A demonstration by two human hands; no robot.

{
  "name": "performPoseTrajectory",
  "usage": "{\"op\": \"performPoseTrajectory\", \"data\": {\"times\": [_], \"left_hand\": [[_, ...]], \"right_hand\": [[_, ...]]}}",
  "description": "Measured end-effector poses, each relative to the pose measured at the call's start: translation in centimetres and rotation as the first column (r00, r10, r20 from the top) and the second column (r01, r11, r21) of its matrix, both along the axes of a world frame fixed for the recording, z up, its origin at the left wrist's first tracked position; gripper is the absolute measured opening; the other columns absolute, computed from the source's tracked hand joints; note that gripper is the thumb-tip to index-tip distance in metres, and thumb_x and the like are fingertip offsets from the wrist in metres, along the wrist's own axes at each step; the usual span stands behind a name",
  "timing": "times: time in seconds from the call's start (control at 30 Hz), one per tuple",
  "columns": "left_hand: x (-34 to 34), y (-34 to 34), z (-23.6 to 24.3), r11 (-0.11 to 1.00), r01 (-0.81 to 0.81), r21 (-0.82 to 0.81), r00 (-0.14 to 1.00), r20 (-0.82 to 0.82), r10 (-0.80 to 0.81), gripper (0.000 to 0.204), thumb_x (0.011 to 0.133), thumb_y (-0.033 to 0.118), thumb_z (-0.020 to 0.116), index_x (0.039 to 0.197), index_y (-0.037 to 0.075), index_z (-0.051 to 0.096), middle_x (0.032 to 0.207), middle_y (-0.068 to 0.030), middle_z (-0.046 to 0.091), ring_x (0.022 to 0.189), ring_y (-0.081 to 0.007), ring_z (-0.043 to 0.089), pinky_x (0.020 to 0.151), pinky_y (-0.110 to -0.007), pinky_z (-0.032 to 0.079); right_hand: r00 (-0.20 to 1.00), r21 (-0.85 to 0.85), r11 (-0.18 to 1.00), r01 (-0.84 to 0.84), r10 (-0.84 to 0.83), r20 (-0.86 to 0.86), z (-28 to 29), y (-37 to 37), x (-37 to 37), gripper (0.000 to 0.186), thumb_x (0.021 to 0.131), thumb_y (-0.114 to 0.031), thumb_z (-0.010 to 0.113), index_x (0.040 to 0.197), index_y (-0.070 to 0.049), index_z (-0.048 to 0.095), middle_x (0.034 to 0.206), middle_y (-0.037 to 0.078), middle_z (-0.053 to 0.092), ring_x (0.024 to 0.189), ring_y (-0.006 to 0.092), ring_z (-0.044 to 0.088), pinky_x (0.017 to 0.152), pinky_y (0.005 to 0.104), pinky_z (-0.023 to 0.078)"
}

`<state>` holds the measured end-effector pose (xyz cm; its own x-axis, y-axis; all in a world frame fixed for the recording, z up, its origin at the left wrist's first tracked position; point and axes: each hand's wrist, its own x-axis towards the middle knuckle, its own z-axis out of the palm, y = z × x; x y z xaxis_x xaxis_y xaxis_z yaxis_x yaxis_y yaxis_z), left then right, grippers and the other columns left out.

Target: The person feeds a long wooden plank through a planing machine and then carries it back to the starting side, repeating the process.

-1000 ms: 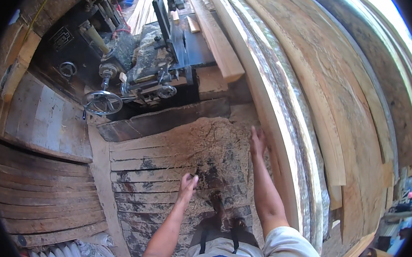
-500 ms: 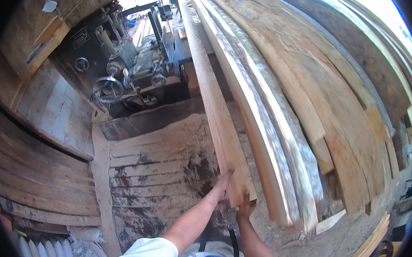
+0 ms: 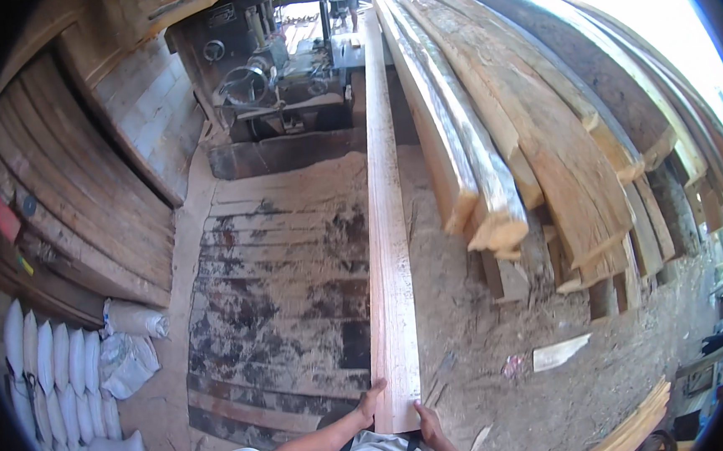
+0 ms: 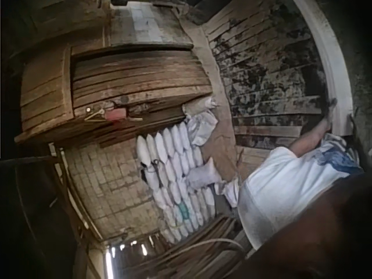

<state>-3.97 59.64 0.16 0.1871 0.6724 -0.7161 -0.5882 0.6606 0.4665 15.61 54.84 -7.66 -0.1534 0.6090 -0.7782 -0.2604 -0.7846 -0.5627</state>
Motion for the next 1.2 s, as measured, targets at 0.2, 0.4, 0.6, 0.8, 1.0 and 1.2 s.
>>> {"op": "performPoseTrajectory", "data": {"times": [0.2, 0.4, 0.6, 0.8, 1.0, 1.2], "left_hand": [[2.3, -23.0, -3.7, 0.993, -0.110, 0.046, 0.993, -0.044, 0.112, 0.072, 0.089, 0.052, 0.053, 0.136, -0.001, 0.041, 0.132, -0.0141, 0.050, 0.120, -0.0235, 0.049, 0.106, -0.035, 0.034], [6.7, -45.5, -2.4, 0.989, -0.125, 0.073, 0.977, -0.167, 0.136, 0.068, 0.091, 0.050, 0.051, 0.133, -0.002, 0.043, 0.130, -0.0123, 0.052, 0.118, -0.0222, 0.050, 0.103, -0.034, 0.035], [7.2, -63.5, -7.7, 0.996, -0.056, -0.074, 0.991, 0.114, 0.064, 0.062, 0.092, 0.047, 0.048, 0.131, -0.002, 0.046, 0.124, -0.0151, 0.057, 0.113, -0.0266, 0.056, 0.101, -0.036, 0.040], [5.3, -82.0, -3.4, 0.989, -0.136, -0.057, 0.988, 0.059, 0.139, 0.069, 0.090, 0.048, 0.053, 0.132, -0.006, 0.043, 0.128, -0.0170, 0.053, 0.118, -0.0237, 0.050, 0.104, -0.033, 0.036], [13.6, -91.2, 3.7, 0.989, -0.091, -0.118, 0.869, -0.495, 0.021, 0.073, 0.084, 0.052, 0.060, 0.123, -0.009, 0.051, 0.117, -0.0191, 0.060, 0.112, -0.0257, 0.054, 0.097, -0.035, 0.041], [16.2, -102.0, -6.2, 0.944, -0.250, -0.213, 0.926, -0.339, 0.169, 0.061, 0.088, 0.042, 0.058, 0.139, 0.013, 0.042, 0.118, -0.0153, 0.059, 0.115, -0.0246, 0.053, 0.101, -0.045, 0.038]], "right_hand": [[0.991, 0.038, 0.994, -0.107, 0.110, -0.082, 4.2, -9.6, -0.5, 0.078, 0.091, -0.066, 0.032, 0.127, 0.000, 0.053, 0.118, 0.012, 0.060, 0.108, 0.0218, 0.057, 0.096, 0.0353, 0.040], [0.982, 0.406, 0.914, -0.006, 0.082, -0.172, 5.9, -12.0, -3.6, 0.071, 0.097, -0.055, 0.031, 0.140, 0.002, 0.035, 0.142, 0.012, 0.040, 0.127, 0.0215, 0.041, 0.108, 0.0325, 0.028], [0.999, 0.389, 0.921, 0.025, -0.039, 0.027, 0.5, -25.6, -0.6, 0.063, 0.099, -0.048, 0.034, 0.131, 0.005, 0.047, 0.126, 0.009, 0.052, 0.114, 0.0178, 0.046, 0.100, 0.0306, 0.034], [0.960, 0.448, 0.874, -0.188, 0.068, 0.271, 7.4, -45.3, -4.4, 0.063, 0.097, -0.052, 0.036, 0.121, 0.003, 0.055, 0.113, 0.010, 0.057, 0.101, 0.0185, 0.049, 0.090, 0.0321, 0.038], [0.993, 0.327, 0.945, -0.025, 0.061, -0.099, 0.6, -56.1, 2.6, 0.062, 0.099, -0.046, 0.036, 0.137, 0.003, 0.039, 0.140, 0.009, 0.044, 0.126, 0.0191, 0.041, 0.107, 0.0296, 0.027], [0.980, 0.389, 0.900, -0.195, 0.199, 0.030, 3.3, -60.8, 4.6, 0.063, 0.099, -0.047, 0.034, 0.134, 0.004, 0.043, 0.135, 0.011, 0.049, 0.122, 0.0201, 0.044, 0.106, 0.0305, 0.029]]}}
